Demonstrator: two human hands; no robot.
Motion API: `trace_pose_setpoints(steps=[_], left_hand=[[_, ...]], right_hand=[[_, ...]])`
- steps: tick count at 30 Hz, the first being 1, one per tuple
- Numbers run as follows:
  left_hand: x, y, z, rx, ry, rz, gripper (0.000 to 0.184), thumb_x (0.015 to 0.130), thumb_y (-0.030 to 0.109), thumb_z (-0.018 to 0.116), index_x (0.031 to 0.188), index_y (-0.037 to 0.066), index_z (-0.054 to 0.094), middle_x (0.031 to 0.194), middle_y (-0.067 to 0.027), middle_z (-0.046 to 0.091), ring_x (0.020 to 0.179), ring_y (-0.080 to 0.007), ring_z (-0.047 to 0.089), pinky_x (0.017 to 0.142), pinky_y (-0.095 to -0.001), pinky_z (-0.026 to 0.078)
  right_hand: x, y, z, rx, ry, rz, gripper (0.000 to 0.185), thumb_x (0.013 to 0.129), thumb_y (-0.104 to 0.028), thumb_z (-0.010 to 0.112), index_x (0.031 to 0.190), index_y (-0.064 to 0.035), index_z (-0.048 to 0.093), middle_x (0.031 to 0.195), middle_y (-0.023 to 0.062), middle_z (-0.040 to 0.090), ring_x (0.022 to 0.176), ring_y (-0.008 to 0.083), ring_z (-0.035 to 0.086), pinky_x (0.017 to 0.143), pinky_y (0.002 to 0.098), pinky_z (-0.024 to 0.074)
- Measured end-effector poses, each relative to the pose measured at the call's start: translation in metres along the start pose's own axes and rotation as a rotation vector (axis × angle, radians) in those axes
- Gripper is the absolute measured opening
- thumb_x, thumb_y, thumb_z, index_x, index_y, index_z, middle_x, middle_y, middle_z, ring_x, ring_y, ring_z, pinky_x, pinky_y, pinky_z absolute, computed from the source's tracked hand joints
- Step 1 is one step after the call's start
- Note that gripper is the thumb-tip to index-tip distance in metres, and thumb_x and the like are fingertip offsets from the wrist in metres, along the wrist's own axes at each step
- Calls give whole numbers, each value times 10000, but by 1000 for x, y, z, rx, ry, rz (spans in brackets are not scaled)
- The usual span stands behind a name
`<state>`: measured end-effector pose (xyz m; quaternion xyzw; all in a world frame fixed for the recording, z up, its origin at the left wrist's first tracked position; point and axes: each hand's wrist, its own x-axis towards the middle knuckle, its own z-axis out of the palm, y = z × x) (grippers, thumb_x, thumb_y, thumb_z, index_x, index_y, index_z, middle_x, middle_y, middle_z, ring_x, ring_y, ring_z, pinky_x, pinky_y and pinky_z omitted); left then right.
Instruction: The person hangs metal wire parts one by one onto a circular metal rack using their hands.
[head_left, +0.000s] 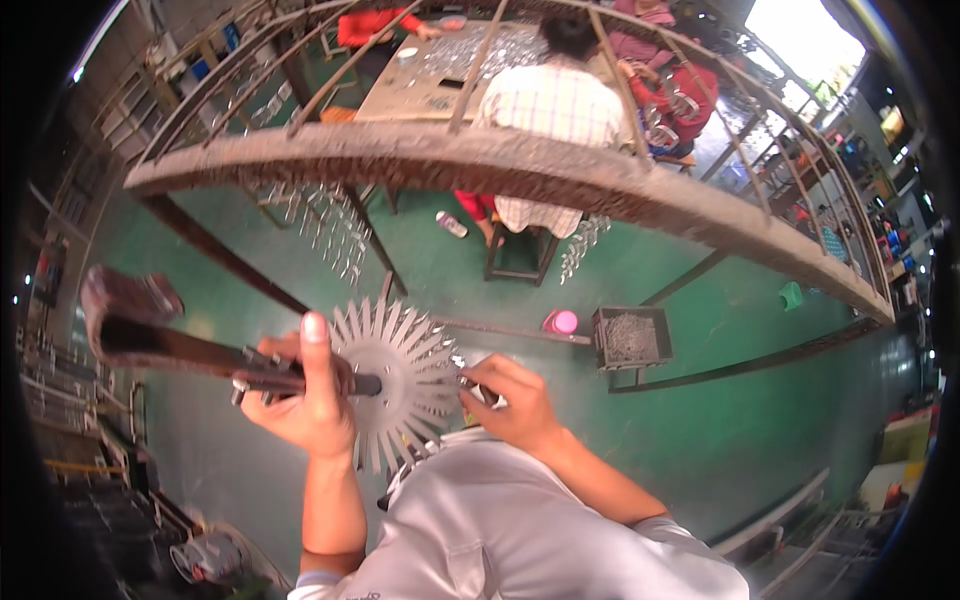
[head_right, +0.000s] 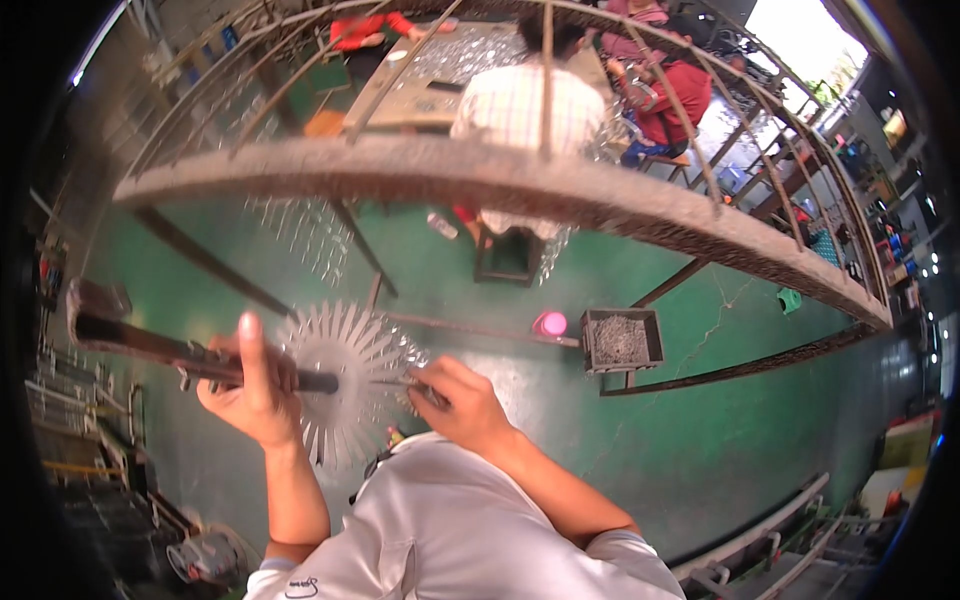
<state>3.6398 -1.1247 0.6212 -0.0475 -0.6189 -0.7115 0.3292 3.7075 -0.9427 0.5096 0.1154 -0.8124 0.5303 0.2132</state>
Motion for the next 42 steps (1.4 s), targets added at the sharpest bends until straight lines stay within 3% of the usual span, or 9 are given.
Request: trace_pose_setpoints(steps=[5, 8, 9, 11, 14, 18, 24, 37, 42], left_hand=[[0, -3, -3, -10, 6, -16, 374, 938, 129, 722, 684, 78, 453, 499, 8, 414, 359, -62, 365, 324, -237, 261], [0, -4, -2, -7, 5, -19, 397, 942, 144, 723, 673, 86, 437, 493, 9, 406, 354, -65, 362, 323, -239, 260], [0, -5, -2, -4, 5, -19, 400, 943, 147, 722, 672, 86, 435, 494, 8, 405, 354, -66, 361, 323, -239, 260], [2, -4, -2, 1, -1, -17, 410, 944, 159, 724, 668, 87, 429, 496, 8, 405, 353, -65, 361, 323, -238, 263], [3, -5, -2, 3, -8, -9, 414, 942, 166, 728, 664, 89, 430, 495, 9, 405, 353, -64, 361, 323, -238, 265], [2, -4, -2, -11, 6, -24, 414, 940, 172, 731, 661, 89, 437, 489, 5, 421, 347, -62, 353, 321, -238, 262], [2, -5, -8, -37, 9, -39, 367, 925, 122, 738, 670, 38, 489, 491, -16, 477, 352, -72, 407, 319, -243, 315], [2, -8, -7, -25, 1, -23, 370, 932, 121, 733, 669, 39, 486, 489, -15, 474, 355, -73, 415, 324, -239, 317], [2, -8, -5, -4, 9, -7, 380, 950, 127, 710, 666, 69, 465, 481, -1, 442, 350, -63, 367, 326, -237, 276]], right_hand=[[27, 11, -62, -230, 127, -104, 124, 822, -19, 744, 945, -10, 721, 756, 78, 624, 603, 193, 588, 545, 309, 477], [77, 47, -139, -220, 623, 152, 66, 904, -55, 692, 899, 11, 698, 782, 22, 663, 683, 90, 577, 624, 262, 468], [104, 45, -160, -20, 785, -55, 104, 913, -73, 705, 960, 21, 701, 836, 22, 683, 699, 85, 573, 646, 242, 461], [145, 60, -215, -249, 791, -85, 231, 941, -153, 712, 1076, 35, 704, 847, 22, 682, 703, 55, 563, 607, 213, 435], [194, 61, -260, 20, 643, -35, 295, 969, -208, 693, 1134, 36, 707, 852, 2, 683, 687, 28, 555, 565, 197, 416], [226, 55, -282, 149, 432, -78, 267, 964, -165, 688, 1120, 50, 718, 973, 51, 739, 908, 92, 655, 842, 239, 498], [234, 53, -302, 60, 309, 0, 232, 942, -137, 697, 1078, 46, 740, 947, 65, 745, 884, 101, 662, 828, 254, 512], [212, 57, -274, 178, 674, -92, 177, 903, -87, 743, 996, 64, 749, 842, 37, 717, 729, 80, 624, 654, 219, 479], [164, 35, -236, -63, 687, -33, 159, 905, -93, 748, 957, 57, 738, 764, 53, 660, 643, 91, 602, 588, 236, 471]])
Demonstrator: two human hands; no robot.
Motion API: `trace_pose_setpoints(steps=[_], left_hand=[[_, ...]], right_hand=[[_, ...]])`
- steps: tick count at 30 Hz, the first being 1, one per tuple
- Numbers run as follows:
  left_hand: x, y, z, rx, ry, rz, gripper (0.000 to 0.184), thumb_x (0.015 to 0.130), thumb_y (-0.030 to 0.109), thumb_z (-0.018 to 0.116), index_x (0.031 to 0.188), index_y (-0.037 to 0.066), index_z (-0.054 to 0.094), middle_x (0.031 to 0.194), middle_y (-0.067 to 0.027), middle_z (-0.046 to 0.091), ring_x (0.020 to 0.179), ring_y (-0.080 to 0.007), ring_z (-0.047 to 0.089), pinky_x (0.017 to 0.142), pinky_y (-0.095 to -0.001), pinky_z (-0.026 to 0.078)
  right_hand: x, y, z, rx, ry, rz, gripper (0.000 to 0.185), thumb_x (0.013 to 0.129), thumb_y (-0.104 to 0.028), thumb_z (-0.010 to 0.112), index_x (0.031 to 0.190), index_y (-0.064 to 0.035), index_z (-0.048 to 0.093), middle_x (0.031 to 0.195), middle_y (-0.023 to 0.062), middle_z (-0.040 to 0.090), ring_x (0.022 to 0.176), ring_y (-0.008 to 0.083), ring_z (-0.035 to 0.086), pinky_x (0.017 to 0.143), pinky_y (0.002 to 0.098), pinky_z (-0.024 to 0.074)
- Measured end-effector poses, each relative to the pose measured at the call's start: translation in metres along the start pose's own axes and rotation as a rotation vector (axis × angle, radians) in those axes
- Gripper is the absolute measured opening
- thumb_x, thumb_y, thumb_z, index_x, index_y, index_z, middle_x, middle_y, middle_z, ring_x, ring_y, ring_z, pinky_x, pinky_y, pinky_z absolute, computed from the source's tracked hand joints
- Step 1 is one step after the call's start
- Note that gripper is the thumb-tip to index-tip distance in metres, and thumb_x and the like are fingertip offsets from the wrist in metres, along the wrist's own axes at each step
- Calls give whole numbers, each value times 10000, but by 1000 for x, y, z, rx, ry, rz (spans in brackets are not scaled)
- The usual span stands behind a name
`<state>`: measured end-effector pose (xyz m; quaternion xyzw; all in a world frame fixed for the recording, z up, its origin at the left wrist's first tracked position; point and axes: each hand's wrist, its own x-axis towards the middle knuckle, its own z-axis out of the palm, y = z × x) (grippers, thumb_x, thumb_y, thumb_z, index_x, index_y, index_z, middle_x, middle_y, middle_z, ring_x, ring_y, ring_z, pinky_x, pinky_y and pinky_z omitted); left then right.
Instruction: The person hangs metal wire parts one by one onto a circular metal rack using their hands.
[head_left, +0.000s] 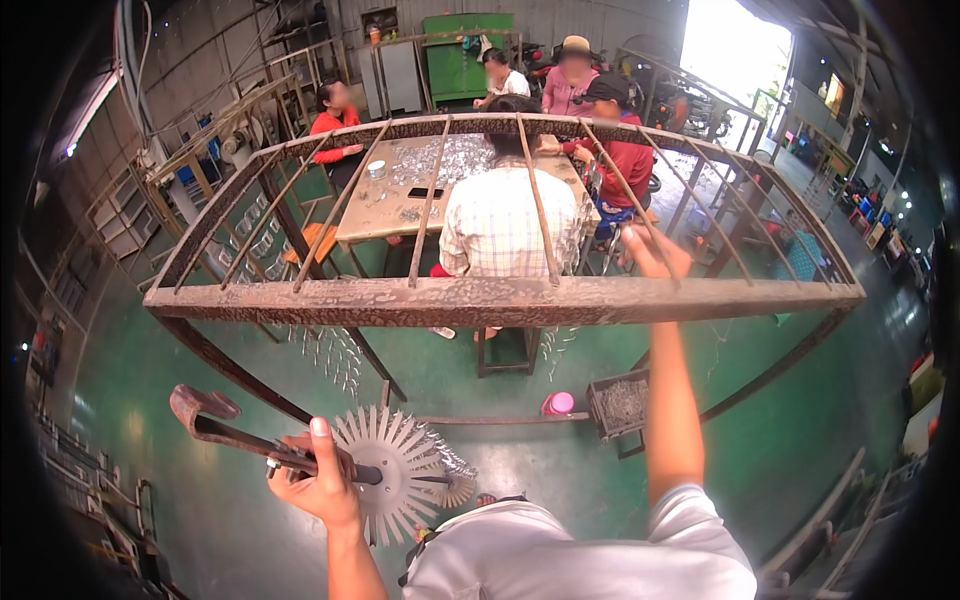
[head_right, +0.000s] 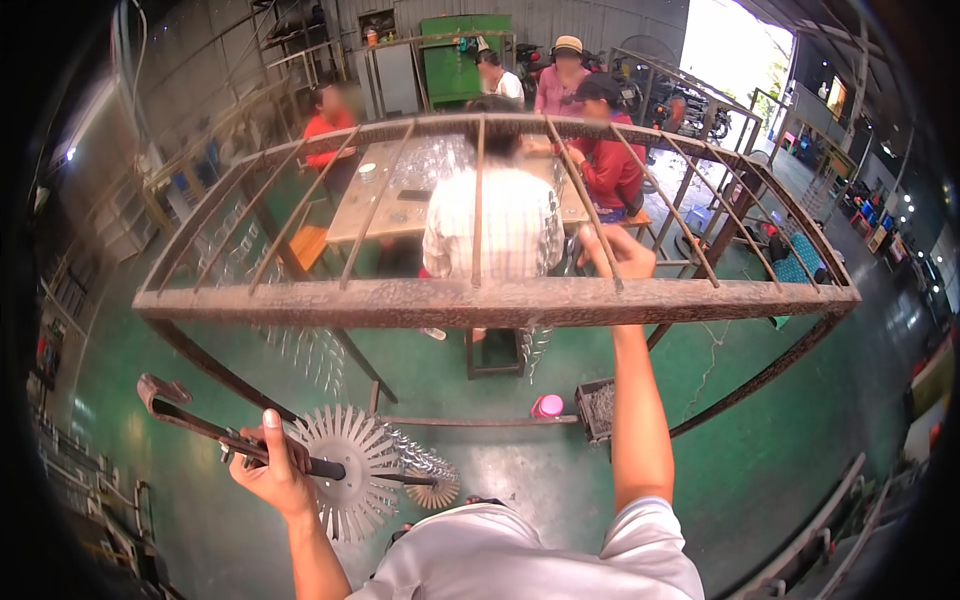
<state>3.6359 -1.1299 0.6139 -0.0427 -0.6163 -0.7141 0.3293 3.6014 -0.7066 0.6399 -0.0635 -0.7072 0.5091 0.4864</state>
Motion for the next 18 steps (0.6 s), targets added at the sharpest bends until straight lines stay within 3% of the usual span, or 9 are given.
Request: trace_pose_setpoints(steps=[2, 3, 6, 7, 8, 10, 11, 18], left_hand=[[0, 0, 1, 14, 3, 4, 387, 958, 137, 703, 665, 83, 456, 476, 6, 425, 349, -60, 346, 328, -236, 258], [0, 0, 2, 14, 3, 0, 387, 958, 138, 703, 665, 83, 456, 476, 6, 425, 349, -60, 347, 328, -236, 258], [-1, 1, 3, -3, 4, -17, 375, 943, 124, 717, 669, 67, 468, 485, 0, 444, 352, -63, 368, 328, -238, 276], [-1, 2, 2, -10, 5, -31, 364, 934, 103, 722, 670, 52, 478, 494, -8, 460, 355, -66, 388, 328, -240, 295], [-1, 3, 1, -10, 9, -48, 353, 925, 82, 727, 671, 37, 487, 502, -16, 477, 358, -69, 407, 327, -243, 314], [0, 1, 0, 6, 4, -34, 328, 922, 63, 724, 683, 36, 501, 511, -32, 502, 371, -74, 433, 341, -244, 323], [0, 2, -1, -9, -8, -33, 326, 922, 59, 722, 683, 36, 501, 511, -35, 503, 369, -74, 429, 342, -244, 317], [-4, 6, 6, 7, -29, 5, 343, 939, 125, 720, 693, 83, 484, 507, 9, 438, 372, -59, 353, 342, -244, 247]], right_hand=[[-26, -8, 0, -134, 43, 77, 161, 892, -94, 761, 959, 51, 736, 770, 57, 655, 639, 106, 605, 593, 238, 479], [-31, 20, -2, -188, 32, -247, 115, 865, -37, 753, 947, 41, 732, 768, 61, 673, 624, 124, 603, 604, 247, 491], [-70, 17, 1, -85, 216, -276, 85, 847, 32, 718, 931, 42, 728, 804, 71, 693, 646, 143, 626, 629, 258, 508], [-86, 8, 0, 195, 59, 54, 104, 831, 88, 676, 911, 44, 725, 873, 80, 700, 694, 154, 654, 657, 277, 528], [-96, 10, -2, 254, -57, 115, 102, 825, 103, 704, 916, 61, 725, 913, 83, 686, 717, 150, 665, 654, 278, 534], [-118, -9, 5, 103, -27, 132, 105, 825, 85, 744, 928, 76, 727, 896, 81, 680, 718, 121, 645, 633, 256, 521], [-126, -16, 11, 230, -40, 136, 116, 827, 58, 771, 934, 81, 732, 878, 72, 676, 720, 95, 613, 613, 221, 481], [-197, -17, 18, 12, -183, 5, 122, 789, 56, 794, 904, 39, 757, 833, 65, 682, 695, 93, 566, 584, 219, 414]])
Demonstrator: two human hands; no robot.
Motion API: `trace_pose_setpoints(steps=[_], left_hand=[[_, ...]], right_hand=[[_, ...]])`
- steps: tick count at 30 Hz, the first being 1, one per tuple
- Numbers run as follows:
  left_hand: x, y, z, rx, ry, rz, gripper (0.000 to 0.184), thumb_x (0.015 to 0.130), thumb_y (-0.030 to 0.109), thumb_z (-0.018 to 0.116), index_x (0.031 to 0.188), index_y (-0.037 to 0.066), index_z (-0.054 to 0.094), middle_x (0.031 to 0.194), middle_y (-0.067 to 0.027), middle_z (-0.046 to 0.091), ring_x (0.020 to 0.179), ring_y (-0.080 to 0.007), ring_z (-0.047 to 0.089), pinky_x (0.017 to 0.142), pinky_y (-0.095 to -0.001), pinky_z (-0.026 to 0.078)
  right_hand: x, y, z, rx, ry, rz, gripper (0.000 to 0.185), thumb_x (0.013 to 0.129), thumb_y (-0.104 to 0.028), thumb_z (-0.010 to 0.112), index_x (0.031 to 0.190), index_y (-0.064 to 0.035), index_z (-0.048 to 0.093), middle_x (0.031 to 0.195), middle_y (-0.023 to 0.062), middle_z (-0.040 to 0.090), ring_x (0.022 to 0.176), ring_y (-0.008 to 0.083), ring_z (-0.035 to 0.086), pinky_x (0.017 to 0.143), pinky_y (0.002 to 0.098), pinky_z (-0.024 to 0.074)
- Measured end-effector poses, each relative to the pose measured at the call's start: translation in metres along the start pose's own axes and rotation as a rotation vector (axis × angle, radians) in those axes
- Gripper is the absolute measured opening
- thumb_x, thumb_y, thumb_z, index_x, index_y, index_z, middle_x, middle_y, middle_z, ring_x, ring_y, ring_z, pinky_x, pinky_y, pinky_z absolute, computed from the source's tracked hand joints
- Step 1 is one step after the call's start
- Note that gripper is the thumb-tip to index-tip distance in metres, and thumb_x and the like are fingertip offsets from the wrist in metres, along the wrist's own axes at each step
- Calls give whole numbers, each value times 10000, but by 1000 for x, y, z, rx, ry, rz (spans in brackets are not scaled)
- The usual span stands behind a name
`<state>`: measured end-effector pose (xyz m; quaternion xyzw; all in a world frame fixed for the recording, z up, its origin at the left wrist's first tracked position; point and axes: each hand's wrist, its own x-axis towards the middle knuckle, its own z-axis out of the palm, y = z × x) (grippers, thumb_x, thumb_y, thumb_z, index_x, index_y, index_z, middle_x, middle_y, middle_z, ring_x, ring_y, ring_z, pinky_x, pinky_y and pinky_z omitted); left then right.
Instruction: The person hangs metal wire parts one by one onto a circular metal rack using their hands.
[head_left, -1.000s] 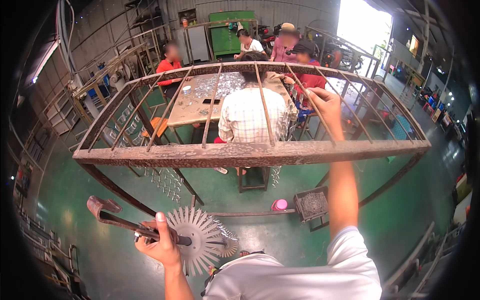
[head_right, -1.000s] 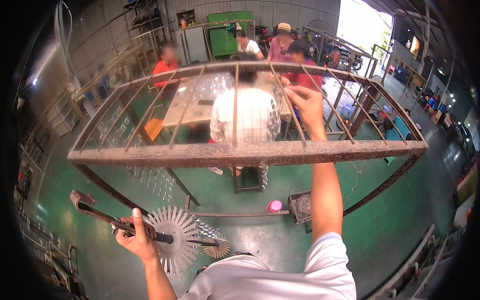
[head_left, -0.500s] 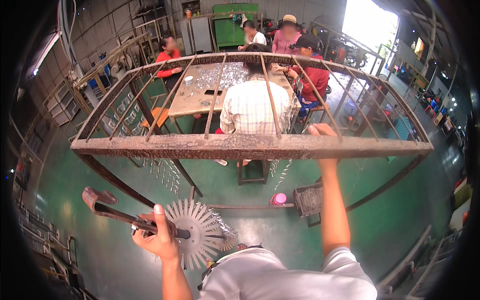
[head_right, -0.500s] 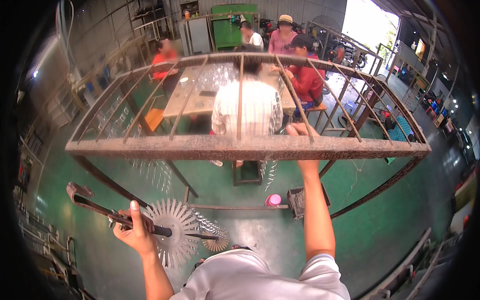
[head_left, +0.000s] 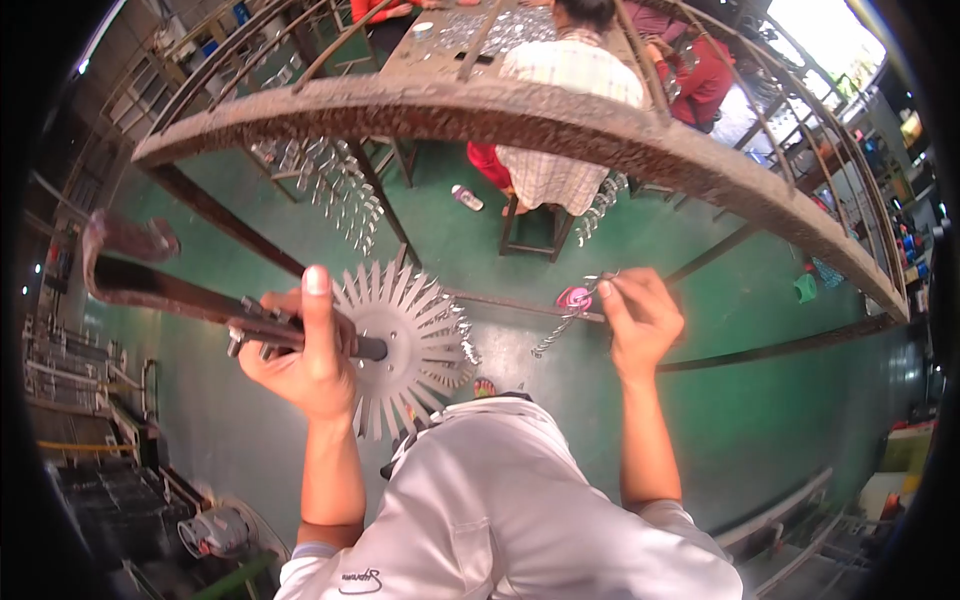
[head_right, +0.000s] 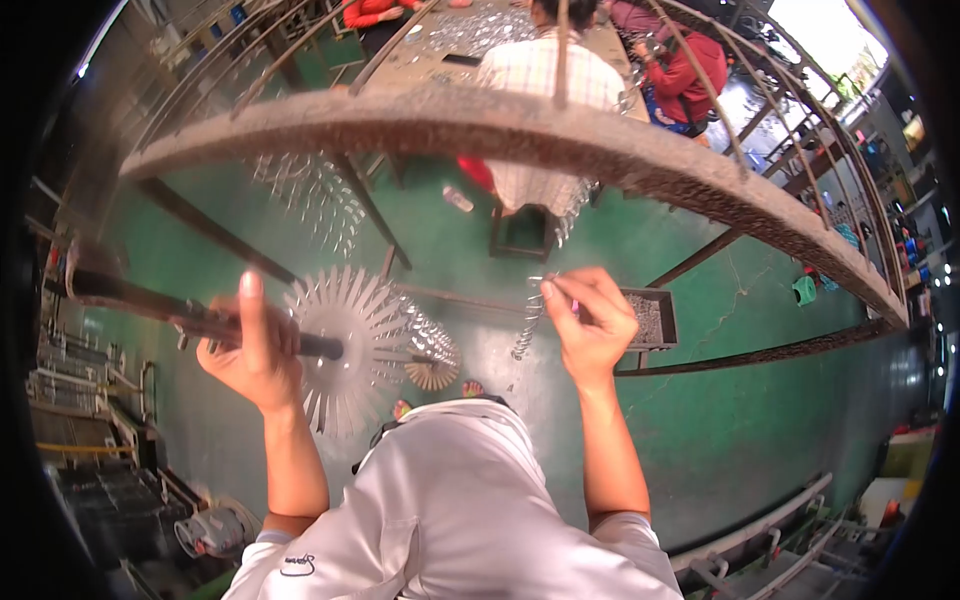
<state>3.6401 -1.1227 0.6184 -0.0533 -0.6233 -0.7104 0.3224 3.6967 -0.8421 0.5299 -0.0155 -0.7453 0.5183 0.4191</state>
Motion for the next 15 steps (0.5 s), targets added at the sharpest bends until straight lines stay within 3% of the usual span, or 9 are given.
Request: trace_pose_setpoints(steps=[6, 10, 15], left_hand=[[2, 5, 2, 33, -12, 28, 359, 942, 104, 710, 670, 89, 476, 496, 2, 446, 365, -62, 331, 348, -250, 240], [2, 6, 2, -10, -3, 12, 350, 928, 53, 718, 645, 45, 512, 497, -17, 489, 371, -65, 408, 361, -243, 285], [0, 11, 3, -22, 9, -10, 367, 919, 70, 737, 632, 43, 508, 492, -13, 484, 365, -67, 403, 358, -244, 280]], right_hand=[[-48, -5, 29, 97, -166, -87, 182, 731, 117, 801, 896, 59, 750, 816, 104, 692, 656, 129, 614, 581, 249, 483], [-77, -10, 47, 150, -234, -33, 194, 736, 118, 793, 914, 54, 747, 811, 95, 680, 632, 117, 601, 544, 241, 469], [-93, -17, 60, 180, -317, -29, 215, 736, 111, 794, 935, 43, 747, 812, 79, 664, 589, 96, 557, 496, 241, 429]])
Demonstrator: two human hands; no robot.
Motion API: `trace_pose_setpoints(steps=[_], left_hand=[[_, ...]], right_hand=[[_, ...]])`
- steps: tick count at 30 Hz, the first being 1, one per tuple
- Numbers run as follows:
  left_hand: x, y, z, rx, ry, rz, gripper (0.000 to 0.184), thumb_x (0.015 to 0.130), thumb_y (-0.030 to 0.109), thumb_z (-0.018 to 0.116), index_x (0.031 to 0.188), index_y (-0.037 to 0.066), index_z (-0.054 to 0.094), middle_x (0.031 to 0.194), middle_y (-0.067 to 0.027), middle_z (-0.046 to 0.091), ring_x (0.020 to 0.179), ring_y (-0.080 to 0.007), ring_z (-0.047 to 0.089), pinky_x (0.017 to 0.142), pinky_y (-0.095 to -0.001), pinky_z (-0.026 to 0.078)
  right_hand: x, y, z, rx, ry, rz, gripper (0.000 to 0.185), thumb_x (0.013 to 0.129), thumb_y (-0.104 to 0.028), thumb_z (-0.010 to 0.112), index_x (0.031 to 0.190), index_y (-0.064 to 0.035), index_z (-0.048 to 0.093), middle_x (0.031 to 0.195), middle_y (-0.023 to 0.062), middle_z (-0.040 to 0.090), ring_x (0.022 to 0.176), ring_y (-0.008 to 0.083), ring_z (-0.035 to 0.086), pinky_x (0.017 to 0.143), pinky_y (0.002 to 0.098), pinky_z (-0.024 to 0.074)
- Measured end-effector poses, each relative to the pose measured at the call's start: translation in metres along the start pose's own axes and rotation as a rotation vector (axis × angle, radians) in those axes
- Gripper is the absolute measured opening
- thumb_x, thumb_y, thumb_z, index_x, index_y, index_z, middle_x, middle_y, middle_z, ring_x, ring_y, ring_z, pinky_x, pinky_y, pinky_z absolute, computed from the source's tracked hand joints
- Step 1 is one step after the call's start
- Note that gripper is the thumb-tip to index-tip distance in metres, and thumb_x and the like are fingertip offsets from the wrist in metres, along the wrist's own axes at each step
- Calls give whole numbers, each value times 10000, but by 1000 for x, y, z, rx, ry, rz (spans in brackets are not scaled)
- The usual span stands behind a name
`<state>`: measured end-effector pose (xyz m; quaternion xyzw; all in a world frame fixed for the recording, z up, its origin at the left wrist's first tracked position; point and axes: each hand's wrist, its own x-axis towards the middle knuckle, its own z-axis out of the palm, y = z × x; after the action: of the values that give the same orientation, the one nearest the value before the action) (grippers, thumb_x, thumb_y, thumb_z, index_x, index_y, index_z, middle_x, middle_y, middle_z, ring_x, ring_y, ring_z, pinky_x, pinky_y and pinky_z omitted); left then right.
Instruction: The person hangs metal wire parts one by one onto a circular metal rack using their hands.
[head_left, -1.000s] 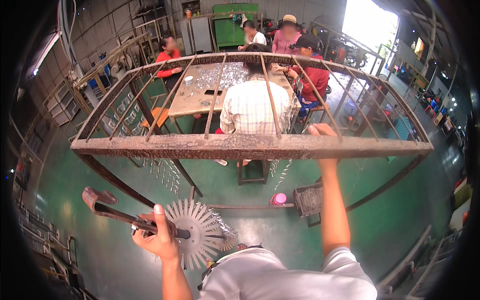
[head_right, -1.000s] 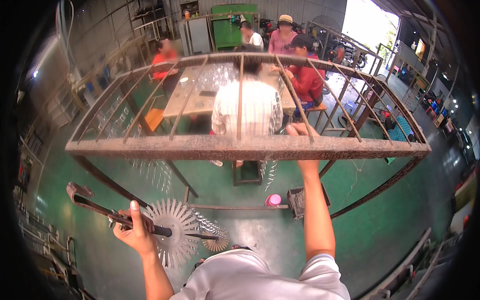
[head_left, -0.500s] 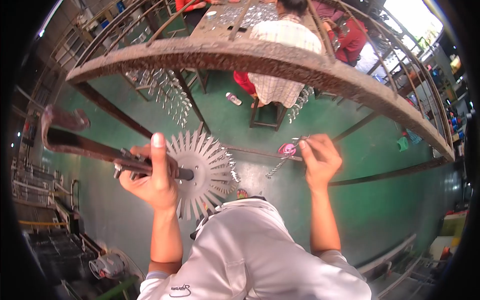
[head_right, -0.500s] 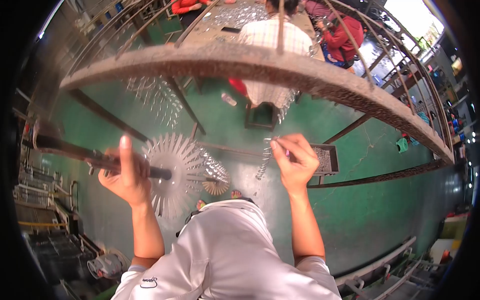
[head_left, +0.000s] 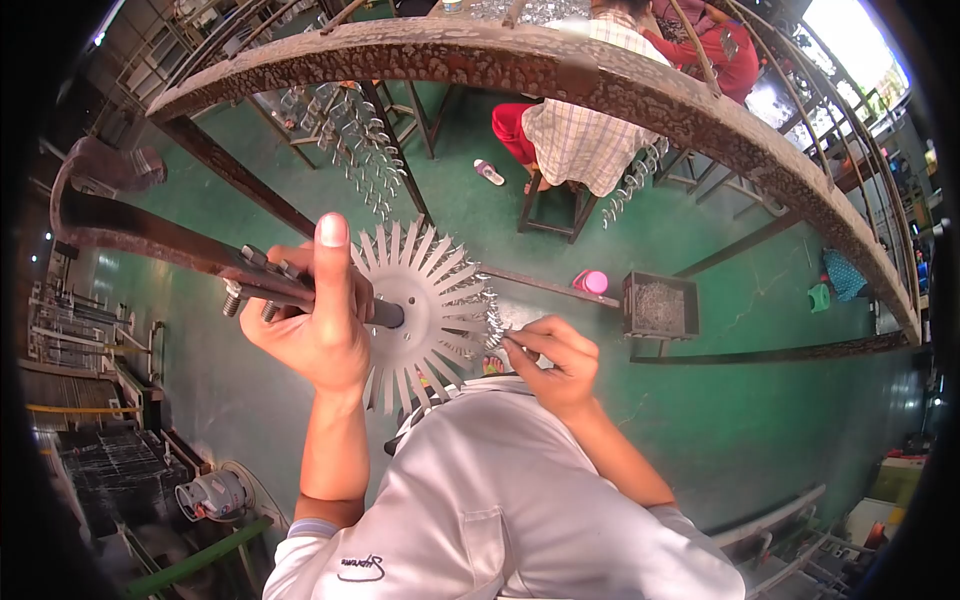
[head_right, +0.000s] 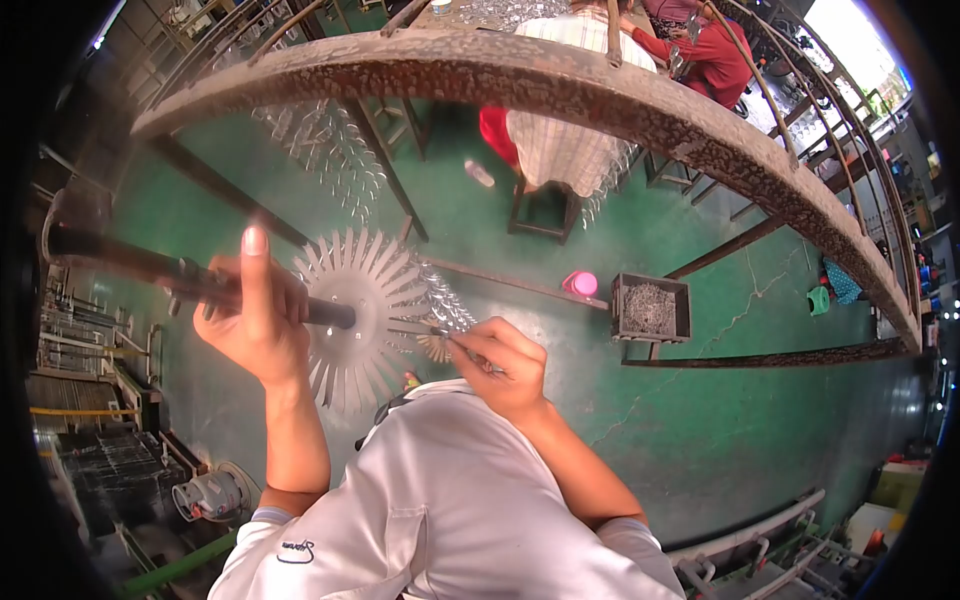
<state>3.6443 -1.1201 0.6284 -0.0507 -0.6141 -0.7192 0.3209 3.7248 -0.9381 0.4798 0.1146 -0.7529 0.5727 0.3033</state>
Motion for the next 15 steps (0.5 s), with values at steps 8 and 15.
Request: trace_pose_setpoints(steps=[8, 15], left_hand=[[-4, 1, 0, -5, 29, -11, 357, 912, 69, 747, 644, 36, 514, 508, -16, 493, 368, -68, 404, 358, -248, 277], [-1, -9, -5, -16, 47, -11, 356, 907, 79, 753, 667, 47, 492, 519, -11, 477, 368, -65, 403, 336, -240, 326]], right_hand=[[4, -11, 10, -39, -96, 49, 174, 756, 107, 773, 919, 52, 745, 813, 95, 673, 636, 130, 617, 530, 253, 476], [22, -29, -1, -108, -139, 86, 197, 760, 32, 785, 951, 15, 741, 822, 105, 669, 664, 199, 641, 583, 302, 512]])
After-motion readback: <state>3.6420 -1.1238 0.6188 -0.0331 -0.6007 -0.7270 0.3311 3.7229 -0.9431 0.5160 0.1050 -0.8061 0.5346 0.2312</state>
